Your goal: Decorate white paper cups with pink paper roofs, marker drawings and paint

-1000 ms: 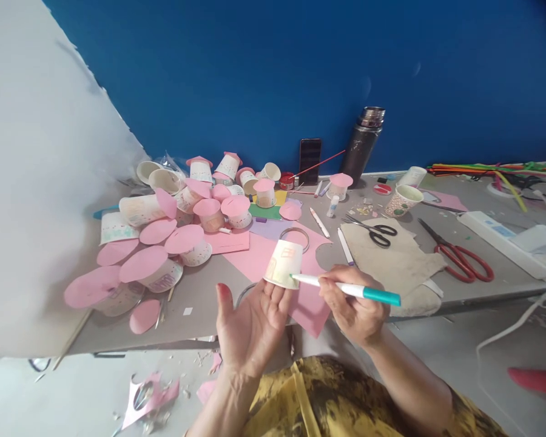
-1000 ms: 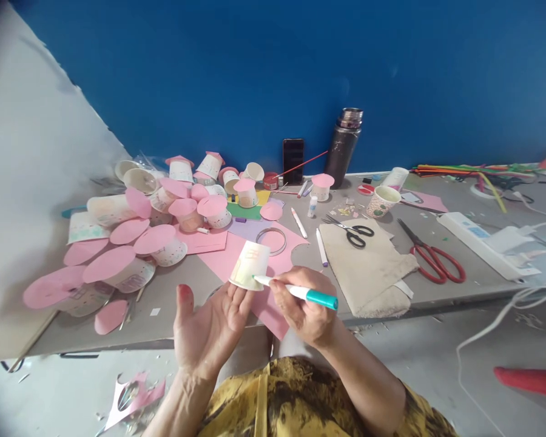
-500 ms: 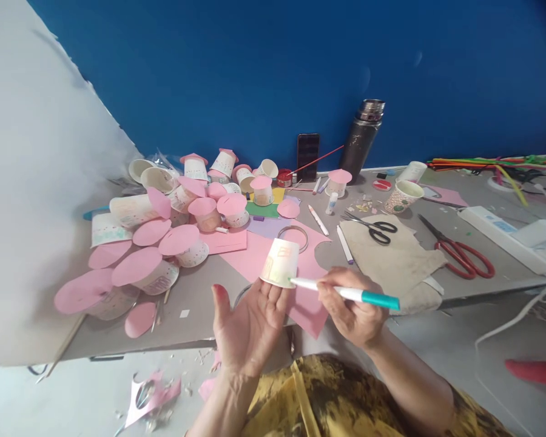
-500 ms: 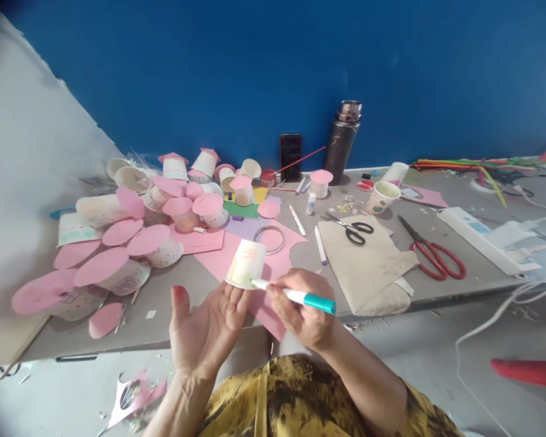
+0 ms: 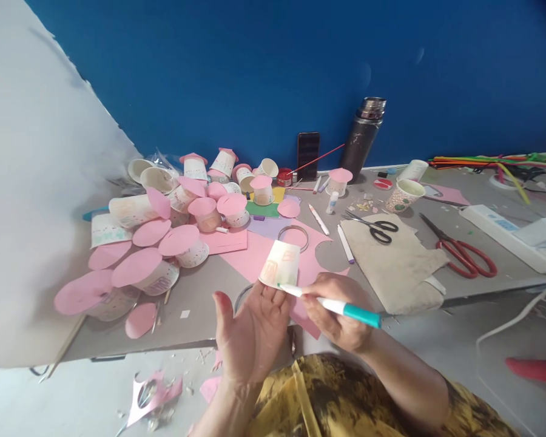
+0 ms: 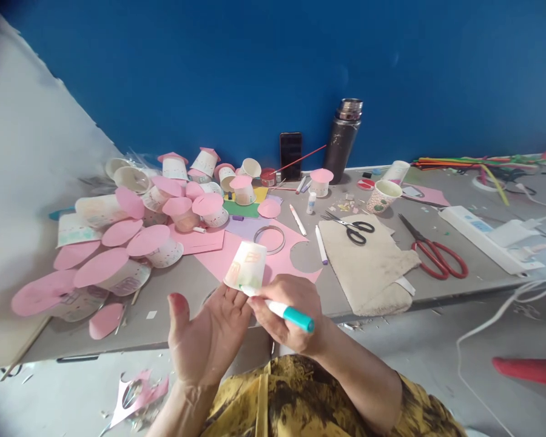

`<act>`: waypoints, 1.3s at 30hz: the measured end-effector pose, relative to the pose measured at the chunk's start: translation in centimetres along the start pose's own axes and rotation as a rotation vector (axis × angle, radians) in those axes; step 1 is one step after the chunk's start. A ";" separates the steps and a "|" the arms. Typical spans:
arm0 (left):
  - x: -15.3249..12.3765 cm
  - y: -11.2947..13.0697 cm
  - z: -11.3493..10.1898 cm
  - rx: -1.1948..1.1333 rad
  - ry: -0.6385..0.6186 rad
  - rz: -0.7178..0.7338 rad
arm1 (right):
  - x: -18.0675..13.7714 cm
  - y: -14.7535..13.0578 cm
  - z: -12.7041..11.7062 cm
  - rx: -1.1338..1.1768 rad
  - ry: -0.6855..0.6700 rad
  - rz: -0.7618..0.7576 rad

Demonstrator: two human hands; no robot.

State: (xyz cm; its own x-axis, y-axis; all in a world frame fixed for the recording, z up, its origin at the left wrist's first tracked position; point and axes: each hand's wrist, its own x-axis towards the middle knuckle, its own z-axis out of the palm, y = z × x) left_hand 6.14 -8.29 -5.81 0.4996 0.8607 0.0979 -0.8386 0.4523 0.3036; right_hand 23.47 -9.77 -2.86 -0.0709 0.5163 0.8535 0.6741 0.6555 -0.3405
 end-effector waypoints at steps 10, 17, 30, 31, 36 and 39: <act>0.2 0.7 -0.2 -0.122 -0.039 -0.065 | -0.7 1.0 -1.1 0.093 0.170 0.196; 0.8 2.4 -1.6 -0.258 -0.043 -0.146 | -3.0 6.0 -5.9 -0.103 0.417 0.539; 2.0 4.2 -3.5 -0.180 0.079 -0.053 | -4.7 13.3 -12.5 -0.663 0.025 0.354; 2.0 4.2 -2.9 -0.177 0.080 -0.050 | -4.9 13.9 -12.6 -0.678 -0.002 0.353; 2.2 3.2 0.2 -0.187 0.042 -0.066 | -5.5 16.1 -13.0 -0.682 -0.039 0.296; 2.5 2.7 0.8 -0.196 0.004 -0.060 | -5.3 15.3 -12.7 -0.576 0.049 0.267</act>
State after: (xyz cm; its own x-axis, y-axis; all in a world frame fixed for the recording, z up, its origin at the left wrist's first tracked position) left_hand 5.35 -5.09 -3.99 0.5492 0.8317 0.0817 -0.8339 0.5391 0.1181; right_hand 43.49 -9.49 -7.55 0.1784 0.5864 0.7901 0.9522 0.0994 -0.2888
